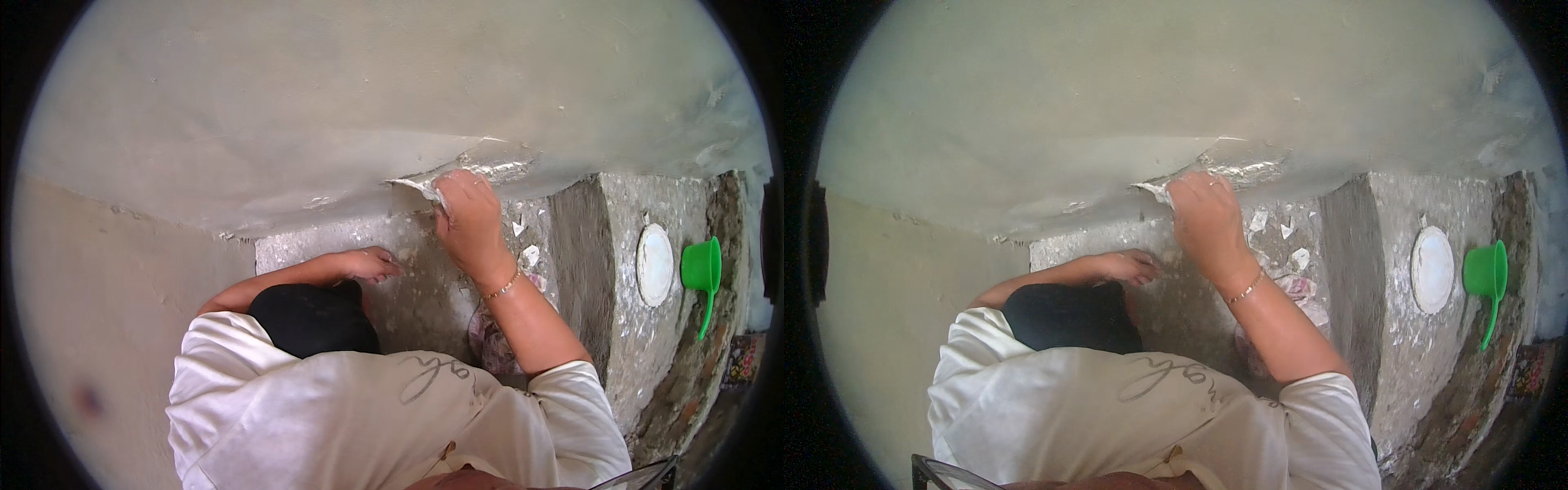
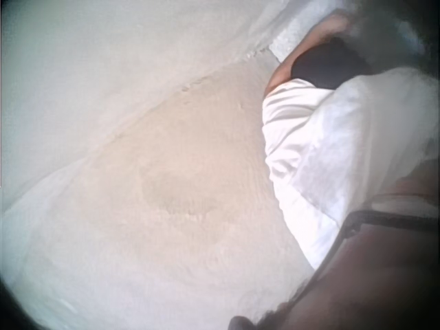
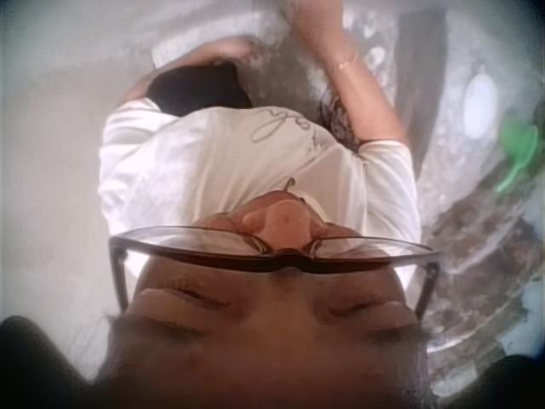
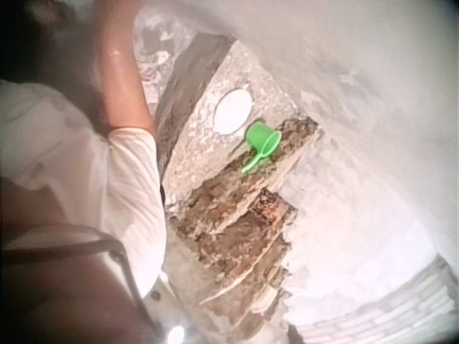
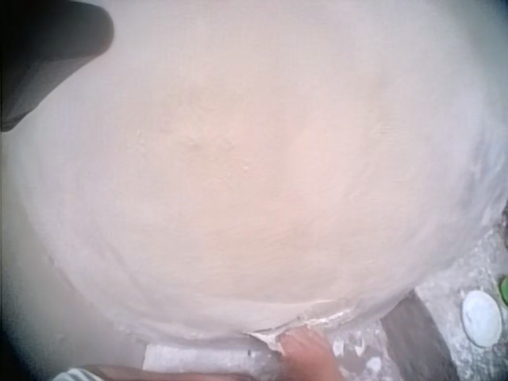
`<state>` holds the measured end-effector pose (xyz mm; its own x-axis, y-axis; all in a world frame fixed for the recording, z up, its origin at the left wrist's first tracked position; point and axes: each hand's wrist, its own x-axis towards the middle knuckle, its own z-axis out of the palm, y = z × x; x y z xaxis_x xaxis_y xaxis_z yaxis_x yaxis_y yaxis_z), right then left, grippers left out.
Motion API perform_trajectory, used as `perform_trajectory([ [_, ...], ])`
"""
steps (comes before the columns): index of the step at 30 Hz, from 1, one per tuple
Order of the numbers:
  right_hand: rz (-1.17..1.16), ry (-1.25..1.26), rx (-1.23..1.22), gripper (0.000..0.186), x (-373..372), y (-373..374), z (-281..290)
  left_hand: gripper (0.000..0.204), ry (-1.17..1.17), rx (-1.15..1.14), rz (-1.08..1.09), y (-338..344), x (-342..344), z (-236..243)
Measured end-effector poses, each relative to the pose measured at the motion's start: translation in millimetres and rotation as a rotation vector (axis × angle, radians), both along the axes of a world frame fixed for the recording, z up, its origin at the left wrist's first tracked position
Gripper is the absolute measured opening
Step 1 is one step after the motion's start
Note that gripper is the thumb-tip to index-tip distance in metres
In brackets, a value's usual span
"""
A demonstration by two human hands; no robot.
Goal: The person applies wall putty to a concrete wall surface using a small plastic scraper tool, picking up putty from a plastic container and spreading it across the wall in multiple strokes.
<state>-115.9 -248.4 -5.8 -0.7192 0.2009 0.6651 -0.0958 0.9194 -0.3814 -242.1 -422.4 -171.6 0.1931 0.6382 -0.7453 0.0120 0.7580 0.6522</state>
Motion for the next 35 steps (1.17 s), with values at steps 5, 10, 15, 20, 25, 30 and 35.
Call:
perform_trajectory([
  [5, 0.026, -0.065, -0.221, 0.017, 7, 11, 18, 0.041, 0.092, -0.012, 0.048, 2, 4, 11],
  [10, 0.223, 0.008, -0.047, 0.011, -7, -3, -7, 0.041, 0.133, 0.006, 0.042, 10, 11, 13],
  [15, 0.041, -0.052, -0.087, 0.008, 4, -2, 17, 0.045, 0.097, -0.008, 0.064, -5, 9, 7],
  [20, 0.246, -0.153, -0.012, 0.008, -5, -28, -33, 0.044, 0.049, 0.003, 0.095, -5, 11, 0],
  [25, 0.095, -0.396, -0.115, 0.015, 51, 4, 2, 0.04, 0.068, -0.011, 0.112, 1, 4, 3],
  [30, -0.127, -0.531, -0.432, 0.014, 138, 86, 85, 0.043, 0.105, -0.134, 0.126, -4, 4, 13],
  [35, -0.389, -0.42, -0.712, 0.028, 258, 163, 147, 0.051, 0.061, -0.102, 0.05, 13, 5, 1],
])
